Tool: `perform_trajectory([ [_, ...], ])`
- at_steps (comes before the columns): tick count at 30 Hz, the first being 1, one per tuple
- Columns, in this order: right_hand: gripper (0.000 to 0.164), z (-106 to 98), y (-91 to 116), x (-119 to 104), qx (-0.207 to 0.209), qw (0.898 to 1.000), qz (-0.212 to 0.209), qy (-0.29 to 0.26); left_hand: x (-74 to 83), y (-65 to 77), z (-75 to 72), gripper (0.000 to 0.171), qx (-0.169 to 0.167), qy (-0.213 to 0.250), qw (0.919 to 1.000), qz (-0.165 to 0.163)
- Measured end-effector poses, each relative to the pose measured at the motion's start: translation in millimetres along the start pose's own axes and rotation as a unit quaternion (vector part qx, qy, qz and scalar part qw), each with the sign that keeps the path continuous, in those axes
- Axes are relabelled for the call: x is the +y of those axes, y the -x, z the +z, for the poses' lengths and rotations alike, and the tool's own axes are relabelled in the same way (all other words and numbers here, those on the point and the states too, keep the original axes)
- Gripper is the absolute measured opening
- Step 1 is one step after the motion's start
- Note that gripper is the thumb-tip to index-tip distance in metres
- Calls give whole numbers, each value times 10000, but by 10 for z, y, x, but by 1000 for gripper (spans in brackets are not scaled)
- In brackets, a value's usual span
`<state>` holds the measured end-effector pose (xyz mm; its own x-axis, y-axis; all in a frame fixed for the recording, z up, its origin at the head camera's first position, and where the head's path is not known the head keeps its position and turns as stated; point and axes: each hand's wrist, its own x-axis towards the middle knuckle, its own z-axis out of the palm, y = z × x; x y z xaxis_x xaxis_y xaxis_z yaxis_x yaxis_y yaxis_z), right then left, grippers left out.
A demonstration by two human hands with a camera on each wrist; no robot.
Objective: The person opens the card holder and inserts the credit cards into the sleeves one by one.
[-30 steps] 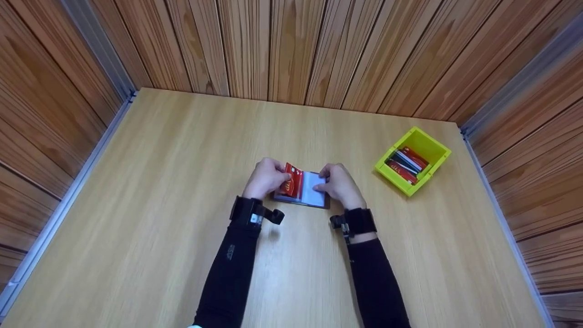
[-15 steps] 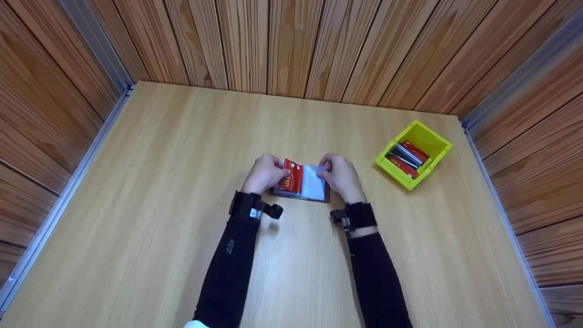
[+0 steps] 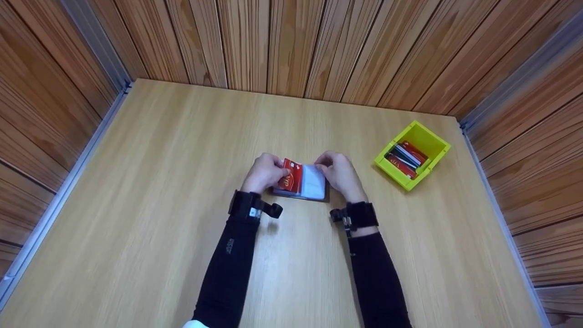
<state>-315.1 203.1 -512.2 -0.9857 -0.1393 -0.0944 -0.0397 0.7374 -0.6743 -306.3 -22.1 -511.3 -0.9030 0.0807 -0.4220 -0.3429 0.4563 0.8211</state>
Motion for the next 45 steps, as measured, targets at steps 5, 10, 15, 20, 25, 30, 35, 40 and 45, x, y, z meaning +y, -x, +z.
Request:
perform_trajectory([
  [5,47,-48,29,-4,-786,9872,1135,-803,-15,4,18,19,70,-139,9997,185],
  [10,40,-65,60,10,-981,9706,1804,-1258,-10,15,30,20,183,-222,9990,337],
  [15,13,-32,66,58,-883,9656,1932,-1499,-1,13,41,20,230,-234,9989,340],
  [20,14,-35,87,80,-1071,9615,1961,-1597,5,8,52,17,234,-185,9991,296],
  [25,23,-62,105,119,-1285,9594,1928,-1606,24,13,70,15,250,-154,9993,246],
  [30,26,-81,86,181,-1481,9574,1814,-1689,41,8,113,16,301,-250,9989,253],
  [35,24,-103,61,243,-1694,9554,1725,-1697,52,10,168,16,452,-600,9962,444],
  [40,24,-109,49,260,-1836,9533,1652,-1740,58,14,212,15,602,-881,9925,589],
  [45,24,-118,47,262,-1886,9540,1606,-1691,88,12,252,16,597,-814,9938,461],
])
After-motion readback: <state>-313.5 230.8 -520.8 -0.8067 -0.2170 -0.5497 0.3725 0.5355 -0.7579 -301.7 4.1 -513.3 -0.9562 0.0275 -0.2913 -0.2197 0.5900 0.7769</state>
